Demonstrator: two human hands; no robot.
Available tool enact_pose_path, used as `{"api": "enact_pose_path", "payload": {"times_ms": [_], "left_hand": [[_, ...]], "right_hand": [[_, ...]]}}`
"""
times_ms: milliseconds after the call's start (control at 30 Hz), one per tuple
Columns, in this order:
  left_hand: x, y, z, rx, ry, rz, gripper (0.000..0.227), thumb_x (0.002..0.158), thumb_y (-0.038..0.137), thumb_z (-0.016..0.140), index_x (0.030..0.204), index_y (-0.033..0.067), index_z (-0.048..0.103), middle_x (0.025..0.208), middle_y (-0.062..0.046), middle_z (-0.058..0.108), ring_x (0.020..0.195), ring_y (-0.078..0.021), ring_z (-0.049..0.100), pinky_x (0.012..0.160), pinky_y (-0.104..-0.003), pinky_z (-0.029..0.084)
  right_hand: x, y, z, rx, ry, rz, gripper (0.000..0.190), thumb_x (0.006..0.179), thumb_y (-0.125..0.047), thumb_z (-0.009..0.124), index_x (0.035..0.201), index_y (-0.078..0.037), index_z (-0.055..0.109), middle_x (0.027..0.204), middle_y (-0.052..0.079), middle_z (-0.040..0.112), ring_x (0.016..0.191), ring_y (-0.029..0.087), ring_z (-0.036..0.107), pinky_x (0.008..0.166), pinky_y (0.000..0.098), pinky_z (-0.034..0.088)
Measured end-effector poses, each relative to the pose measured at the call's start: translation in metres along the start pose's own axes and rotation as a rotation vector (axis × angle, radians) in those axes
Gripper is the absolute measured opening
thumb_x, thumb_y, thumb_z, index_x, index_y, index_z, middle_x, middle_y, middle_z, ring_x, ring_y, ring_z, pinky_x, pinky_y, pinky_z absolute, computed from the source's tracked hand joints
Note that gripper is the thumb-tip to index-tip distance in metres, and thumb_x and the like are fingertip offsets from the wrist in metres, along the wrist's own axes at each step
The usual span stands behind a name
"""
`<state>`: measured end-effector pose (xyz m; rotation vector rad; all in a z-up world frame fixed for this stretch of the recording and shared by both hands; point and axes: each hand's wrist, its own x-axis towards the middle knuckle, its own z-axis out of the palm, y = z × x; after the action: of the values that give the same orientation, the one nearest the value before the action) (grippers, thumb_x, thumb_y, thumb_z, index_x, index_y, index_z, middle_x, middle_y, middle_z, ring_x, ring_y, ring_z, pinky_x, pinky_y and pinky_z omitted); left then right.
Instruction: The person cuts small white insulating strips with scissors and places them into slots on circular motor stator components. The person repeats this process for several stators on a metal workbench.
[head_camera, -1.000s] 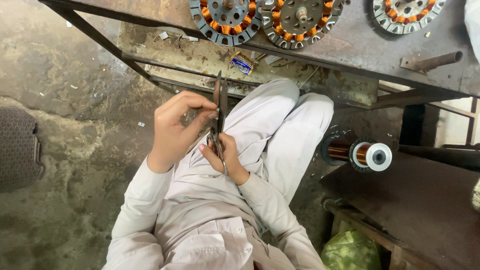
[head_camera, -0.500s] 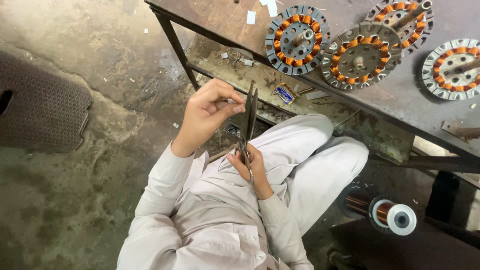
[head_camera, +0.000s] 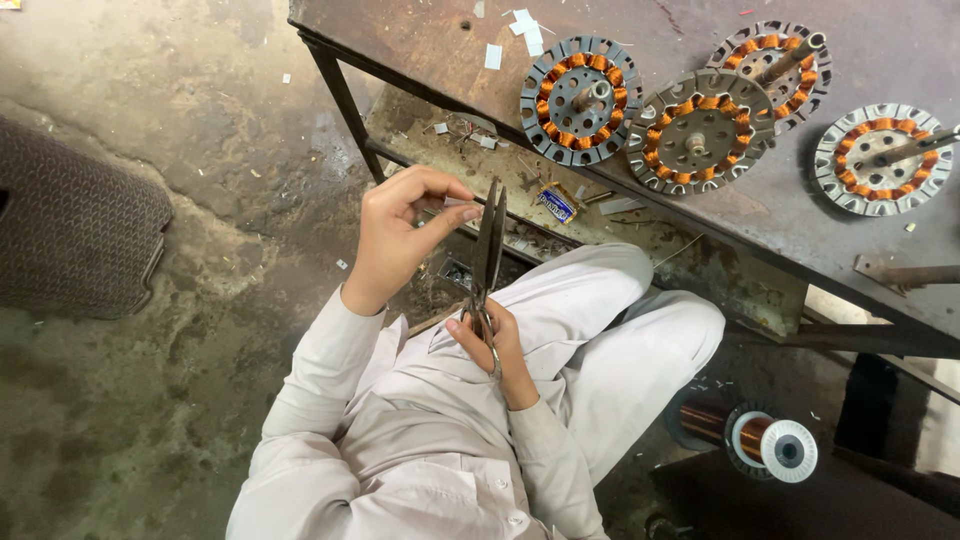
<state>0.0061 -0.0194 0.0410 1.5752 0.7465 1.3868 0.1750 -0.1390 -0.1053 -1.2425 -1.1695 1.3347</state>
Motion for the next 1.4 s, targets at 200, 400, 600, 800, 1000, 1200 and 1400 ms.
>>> {"api": "enact_pose_path", "payload": {"times_ms": [200, 400, 600, 800, 1000, 1200, 1400], "left_hand": [[-0.005, -0.017, 0.001, -0.211, 0.117, -0.003, 0.013, 0.095, -0.005, 0.075, 0.107, -0.0045, 0.07, 0.111, -0.009, 0.068, 0.097, -0.0109, 0.069, 0.086, -0.024, 0.058], [-0.003, -0.021, -0.007, -0.256, 0.064, -0.183, 0.017, 0.093, -0.006, 0.074, 0.11, -0.0042, 0.071, 0.104, -0.009, 0.072, 0.092, -0.0102, 0.069, 0.082, -0.022, 0.056], [-0.007, -0.023, -0.004, -0.351, 0.019, -0.096, 0.018, 0.103, -0.004, 0.068, 0.121, -0.0051, 0.071, 0.113, -0.007, 0.068, 0.102, -0.011, 0.066, 0.09, -0.024, 0.056], [-0.01, -0.03, 0.003, -0.498, 0.025, -0.154, 0.031, 0.095, -0.008, 0.074, 0.125, -0.0034, 0.066, 0.11, -0.007, 0.066, 0.101, -0.0121, 0.067, 0.09, -0.025, 0.058], [-0.013, -0.03, 0.01, -0.427, -0.064, -0.189, 0.019, 0.095, -0.011, 0.07, 0.112, -0.0058, 0.067, 0.116, -0.01, 0.067, 0.107, -0.0149, 0.069, 0.097, -0.028, 0.059], [-0.015, -0.017, 0.008, -0.394, -0.093, -0.183, 0.017, 0.096, -0.012, 0.07, 0.112, -0.0066, 0.068, 0.116, -0.009, 0.064, 0.107, -0.0145, 0.067, 0.097, -0.028, 0.058], [-0.013, -0.012, 0.005, -0.354, -0.092, -0.159, 0.017, 0.096, -0.012, 0.072, 0.111, -0.0064, 0.068, 0.116, -0.009, 0.063, 0.105, -0.013, 0.067, 0.094, -0.026, 0.058]], "right_hand": [[0.003, 0.004, -0.001, -0.036, -0.019, -0.005, 0.022, 0.09, -0.013, 0.078, 0.084, -0.007, 0.058, 0.064, -0.008, 0.051, 0.055, 0.001, 0.041, 0.049, 0.0213, 0.03], [0.003, 0.005, 0.0, -0.041, -0.071, -0.021, 0.024, 0.09, -0.014, 0.08, 0.083, -0.008, 0.058, 0.066, -0.009, 0.048, 0.058, 0.0, 0.04, 0.051, 0.021, 0.03], [0.001, 0.002, -0.001, -0.003, -0.151, 0.021, 0.028, 0.091, -0.016, 0.08, 0.083, -0.01, 0.054, 0.067, -0.009, 0.046, 0.059, 0.0, 0.039, 0.053, 0.0199, 0.03], [-0.001, -0.003, 0.0, 0.025, -0.167, 0.02, 0.027, 0.091, -0.017, 0.079, 0.084, -0.01, 0.054, 0.071, -0.01, 0.048, 0.062, 0.0, 0.041, 0.055, 0.0197, 0.032], [-0.004, -0.002, -0.003, 0.001, -0.086, 0.005, 0.028, 0.091, -0.015, 0.079, 0.08, -0.01, 0.053, 0.068, -0.009, 0.047, 0.061, 0.001, 0.04, 0.054, 0.0204, 0.03], [-0.009, 0.009, -0.005, -0.062, -0.018, -0.054, 0.027, 0.092, -0.011, 0.076, 0.077, -0.008, 0.053, 0.064, -0.009, 0.046, 0.058, 0.001, 0.037, 0.052, 0.0214, 0.029], [-0.007, 0.012, -0.001, -0.079, 0.011, -0.113, 0.024, 0.091, -0.007, 0.074, 0.077, -0.007, 0.054, 0.066, -0.008, 0.047, 0.059, 0.001, 0.038, 0.052, 0.0217, 0.03]]}}
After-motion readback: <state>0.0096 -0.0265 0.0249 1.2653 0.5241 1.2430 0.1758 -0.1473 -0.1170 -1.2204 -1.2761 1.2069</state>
